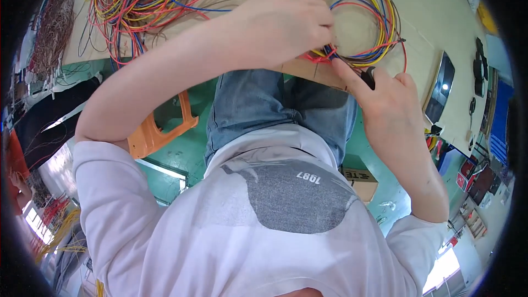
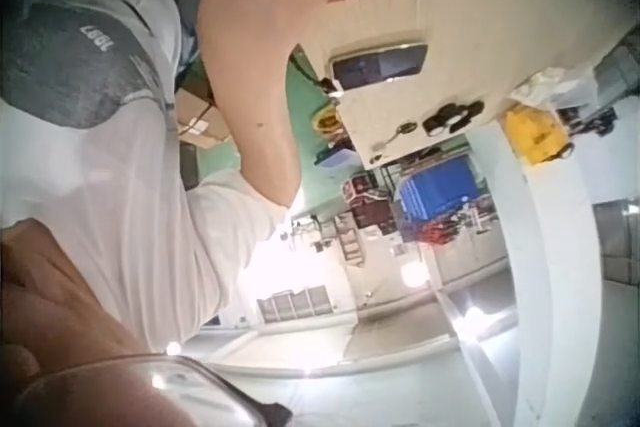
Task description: Applying electrical tape to bundles of wires to secure them and organize the harness.
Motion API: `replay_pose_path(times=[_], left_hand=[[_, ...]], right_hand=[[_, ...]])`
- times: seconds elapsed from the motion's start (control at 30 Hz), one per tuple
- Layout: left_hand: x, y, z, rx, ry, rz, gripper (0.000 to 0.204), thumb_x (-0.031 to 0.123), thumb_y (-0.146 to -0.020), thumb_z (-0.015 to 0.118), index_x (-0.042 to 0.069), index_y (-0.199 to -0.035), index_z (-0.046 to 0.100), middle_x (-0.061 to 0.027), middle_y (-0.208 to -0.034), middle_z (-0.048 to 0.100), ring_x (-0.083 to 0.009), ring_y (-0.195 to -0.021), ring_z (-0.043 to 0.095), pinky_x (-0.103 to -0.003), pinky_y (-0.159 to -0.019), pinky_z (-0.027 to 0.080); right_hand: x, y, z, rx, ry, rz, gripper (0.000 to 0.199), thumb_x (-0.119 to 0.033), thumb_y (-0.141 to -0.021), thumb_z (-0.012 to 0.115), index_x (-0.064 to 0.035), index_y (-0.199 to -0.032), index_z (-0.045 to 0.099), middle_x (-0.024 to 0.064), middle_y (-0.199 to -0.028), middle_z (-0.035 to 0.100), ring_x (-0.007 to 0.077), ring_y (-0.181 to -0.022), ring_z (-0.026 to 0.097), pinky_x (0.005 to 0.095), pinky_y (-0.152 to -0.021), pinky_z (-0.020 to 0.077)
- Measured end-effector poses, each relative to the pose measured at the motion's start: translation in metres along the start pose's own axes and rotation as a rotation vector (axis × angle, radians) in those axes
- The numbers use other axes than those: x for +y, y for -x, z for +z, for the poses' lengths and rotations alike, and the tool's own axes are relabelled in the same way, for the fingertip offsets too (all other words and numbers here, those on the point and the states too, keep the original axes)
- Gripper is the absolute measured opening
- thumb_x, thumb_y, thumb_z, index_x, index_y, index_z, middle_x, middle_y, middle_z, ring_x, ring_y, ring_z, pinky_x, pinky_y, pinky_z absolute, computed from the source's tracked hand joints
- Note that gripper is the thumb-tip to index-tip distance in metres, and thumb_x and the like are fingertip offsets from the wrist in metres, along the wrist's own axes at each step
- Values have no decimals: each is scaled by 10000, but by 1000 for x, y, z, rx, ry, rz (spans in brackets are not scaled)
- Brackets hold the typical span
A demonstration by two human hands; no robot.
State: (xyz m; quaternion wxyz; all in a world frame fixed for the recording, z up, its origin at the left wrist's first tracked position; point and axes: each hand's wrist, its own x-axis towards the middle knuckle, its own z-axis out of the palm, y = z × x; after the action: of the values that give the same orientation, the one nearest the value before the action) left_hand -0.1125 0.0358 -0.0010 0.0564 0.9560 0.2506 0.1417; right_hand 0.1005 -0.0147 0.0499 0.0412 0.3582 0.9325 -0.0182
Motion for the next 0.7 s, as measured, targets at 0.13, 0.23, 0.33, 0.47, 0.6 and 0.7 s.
replay_pose_path(times=[0.13,0.23,0.33,0.47,0.6,0.7], left_hand=[[11,9,4,118,227,-78,408,215,-616,686,62,-979,578,-76,-982,535,-278,-1007,489,-398,-919,372],[11,12,14,164,197,-98,416,236,-619,691,77,-986,574,-56,-995,534,-239,-1002,499,-400,-918,370],[19,16,20,212,165,-116,421,248,-619,693,101,-996,577,-44,-999,538,-218,-999,504,-402,-931,353],[24,14,21,229,93,-109,413,261,-631,687,126,-1008,585,-38,-995,544,-204,-997,506,-402,-942,331],[20,17,21,219,131,-154,381,264,-660,664,133,-1012,597,-25,-990,548,-200,-994,508,-397,-937,322],[22,16,21,242,124,-177,372,244,-670,657,132,-1020,601,-24,-1002,552,-203,-990,511,-400,-940,325]], right_hand=[[-2,-5,4,1,6,-2,467,-37,-679,524,-114,-1140,534,60,-678,454,181,-649,495,328,-625,334],[2,-8,10,57,16,-27,367,-41,-680,530,-90,-1042,566,52,-673,454,190,-648,503,327,-637,340],[9,4,14,191,-173,71,113,-46,-672,553,-81,-777,532,42,-670,457,225,-640,503,331,-640,365],[-5,-9,28,251,-201,71,116,-42,-664,536,-72,-776,529,60,-675,469,231,-654,508,334,-655,374],[-10,-19,36,342,-260,106,126,-58,-694,540,-78,-817,527,66,-693,489,239,-693,516,344,-700,373],[5,12,26,344,-346,178,169,-67,-718,607,-75,-873,539,59,-726,528,227,-722,536,361,-740,377]])
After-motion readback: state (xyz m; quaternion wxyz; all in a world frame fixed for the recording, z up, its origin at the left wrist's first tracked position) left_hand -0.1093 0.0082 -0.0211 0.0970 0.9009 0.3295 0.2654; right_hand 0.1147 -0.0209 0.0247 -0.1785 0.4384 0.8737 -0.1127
